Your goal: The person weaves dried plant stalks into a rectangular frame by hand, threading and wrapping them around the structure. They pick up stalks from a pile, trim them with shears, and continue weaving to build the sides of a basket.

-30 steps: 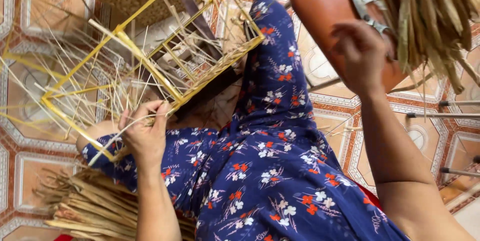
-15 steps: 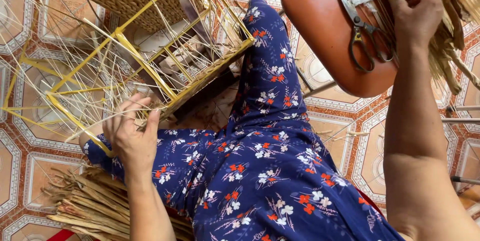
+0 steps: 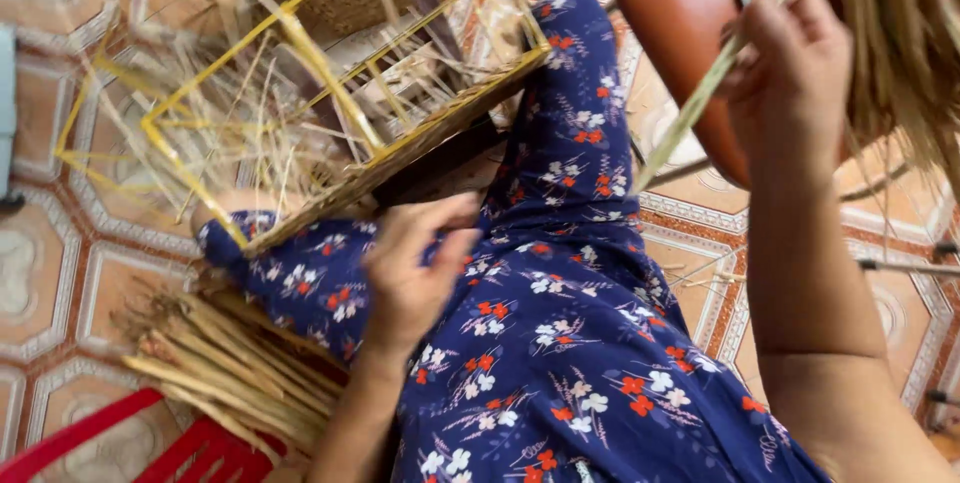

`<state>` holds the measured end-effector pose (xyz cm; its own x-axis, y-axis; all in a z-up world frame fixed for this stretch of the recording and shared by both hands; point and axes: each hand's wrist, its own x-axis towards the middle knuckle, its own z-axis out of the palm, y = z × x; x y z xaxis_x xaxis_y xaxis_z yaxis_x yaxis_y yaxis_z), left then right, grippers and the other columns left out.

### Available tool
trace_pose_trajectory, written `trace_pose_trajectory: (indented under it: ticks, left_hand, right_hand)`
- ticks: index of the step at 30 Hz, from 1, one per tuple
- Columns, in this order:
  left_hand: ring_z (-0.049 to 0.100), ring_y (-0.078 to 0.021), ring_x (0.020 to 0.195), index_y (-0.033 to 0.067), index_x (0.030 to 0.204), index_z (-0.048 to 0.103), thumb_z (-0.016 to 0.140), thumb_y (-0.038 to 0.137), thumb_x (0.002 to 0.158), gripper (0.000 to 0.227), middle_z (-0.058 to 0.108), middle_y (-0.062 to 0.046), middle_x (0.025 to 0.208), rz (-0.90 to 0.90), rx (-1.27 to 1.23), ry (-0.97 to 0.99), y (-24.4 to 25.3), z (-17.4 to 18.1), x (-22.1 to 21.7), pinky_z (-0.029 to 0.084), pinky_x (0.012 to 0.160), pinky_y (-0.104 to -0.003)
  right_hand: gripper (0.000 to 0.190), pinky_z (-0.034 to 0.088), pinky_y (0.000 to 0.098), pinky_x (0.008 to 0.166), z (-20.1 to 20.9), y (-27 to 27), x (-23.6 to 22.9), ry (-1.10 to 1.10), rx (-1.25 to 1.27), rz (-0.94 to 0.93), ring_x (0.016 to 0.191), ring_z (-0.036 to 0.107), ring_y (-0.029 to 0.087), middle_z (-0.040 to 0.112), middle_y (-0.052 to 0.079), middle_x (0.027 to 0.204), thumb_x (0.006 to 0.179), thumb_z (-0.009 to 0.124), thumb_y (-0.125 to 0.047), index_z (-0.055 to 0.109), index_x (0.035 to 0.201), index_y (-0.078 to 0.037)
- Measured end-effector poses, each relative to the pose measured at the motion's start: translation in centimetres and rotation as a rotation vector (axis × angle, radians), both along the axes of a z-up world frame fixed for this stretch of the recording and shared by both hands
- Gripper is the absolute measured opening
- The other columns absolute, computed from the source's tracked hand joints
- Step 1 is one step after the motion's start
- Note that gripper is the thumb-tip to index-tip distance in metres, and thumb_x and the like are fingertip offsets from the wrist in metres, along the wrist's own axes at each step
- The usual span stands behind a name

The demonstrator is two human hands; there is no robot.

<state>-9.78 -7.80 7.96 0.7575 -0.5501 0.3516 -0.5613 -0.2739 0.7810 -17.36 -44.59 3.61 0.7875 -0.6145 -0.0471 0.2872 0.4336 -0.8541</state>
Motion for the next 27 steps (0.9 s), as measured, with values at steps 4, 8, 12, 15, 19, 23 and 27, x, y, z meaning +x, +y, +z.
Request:
trace_pose_trajectory:
  ticks: [4, 8, 12, 15, 19, 23, 27]
  left_hand:
    - [0.073, -0.0152, 0.09, 0.0029, 0.132, 0.062, 0.081, 0.015, 0.088, 0.049, 0.073, -0.012, 0.119, -0.129, -0.094, 0.291, -2.7, -2.6, -1.3, 0.06, 0.081, -0.028]
    - [0.075, -0.0128, 0.081, 0.0038, 0.12, 0.071, 0.078, 0.016, 0.093, 0.03, 0.078, -0.008, 0.098, -0.064, -0.057, 0.34, -2.1, -5.3, -1.7, 0.059, 0.069, -0.025]
    - [0.077, -0.0092, 0.074, 0.0054, 0.112, 0.076, 0.072, 0.013, 0.095, 0.018, 0.08, -0.006, 0.091, -0.097, -0.038, 0.465, 0.3, -6.6, -1.3, 0.061, 0.064, -0.022]
    - [0.077, -0.0102, 0.071, 0.0068, 0.109, 0.078, 0.074, 0.013, 0.094, 0.018, 0.08, -0.005, 0.085, -0.058, 0.005, 0.517, 1.7, -7.7, -1.4, 0.061, 0.061, -0.023]
    - [0.078, -0.0102, 0.072, 0.0064, 0.108, 0.078, 0.071, 0.014, 0.096, 0.016, 0.08, -0.005, 0.084, -0.092, 0.072, 0.567, 3.3, -8.4, -1.1, 0.061, 0.062, -0.024]
    - [0.078, -0.0116, 0.074, 0.0078, 0.108, 0.078, 0.07, 0.016, 0.095, 0.017, 0.08, -0.005, 0.083, -0.104, 0.094, 0.662, 4.9, -7.9, -0.7, 0.06, 0.065, -0.024]
    - [0.068, -0.0216, 0.08, 0.0091, 0.11, 0.081, 0.08, 0.018, 0.088, 0.024, 0.075, -0.008, 0.084, -0.186, 0.253, 0.408, 6.4, -7.2, 0.3, 0.054, 0.074, -0.032]
  right_hand:
    - [0.009, 0.054, 0.0253, 0.062, -1.5, 8.6, 0.9, -0.033, -0.037, 0.18, 0.07, 0.065, 0.016, 0.067, 0.013, 0.092, 0.113, 0.062, -0.004, 0.057, 0.119, -0.002]
    - [0.008, 0.058, 0.0284, 0.07, -2.6, 11.7, 0.9, 0.033, -0.064, 0.3, 0.081, 0.069, 0.018, 0.07, 0.017, 0.1, 0.11, 0.061, -0.002, 0.059, 0.118, 0.0]
    - [0.011, 0.059, 0.0311, 0.081, -4.4, 7.0, 0.9, 0.04, -0.039, 0.153, 0.092, 0.07, 0.023, 0.069, 0.021, 0.103, 0.122, 0.059, 0.0, 0.063, 0.118, 0.01]
    - [0.015, 0.057, 0.0289, 0.076, -5.9, 1.5, 0.8, -0.029, -0.144, 0.129, 0.087, 0.07, 0.023, 0.071, 0.022, 0.101, 0.121, 0.056, -0.005, 0.061, 0.114, 0.008]
    - [0.017, 0.051, 0.0309, 0.072, -5.7, -1.1, 3.2, -0.136, -0.126, -0.009, 0.091, 0.067, 0.025, 0.064, 0.023, 0.099, 0.122, 0.055, -0.006, 0.058, 0.117, 0.009]
    - [0.024, 0.051, 0.0228, 0.058, -4.1, -0.1, 5.0, -0.122, -0.008, -0.033, 0.069, 0.065, 0.016, 0.072, 0.018, 0.092, 0.117, 0.066, -0.018, 0.067, 0.123, 0.005]
    - [0.021, 0.051, 0.0225, 0.064, -2.8, 0.6, 5.3, -0.12, 0.037, 0.07, 0.067, 0.061, 0.011, 0.066, 0.009, 0.084, 0.114, 0.067, -0.018, 0.067, 0.122, 0.002]
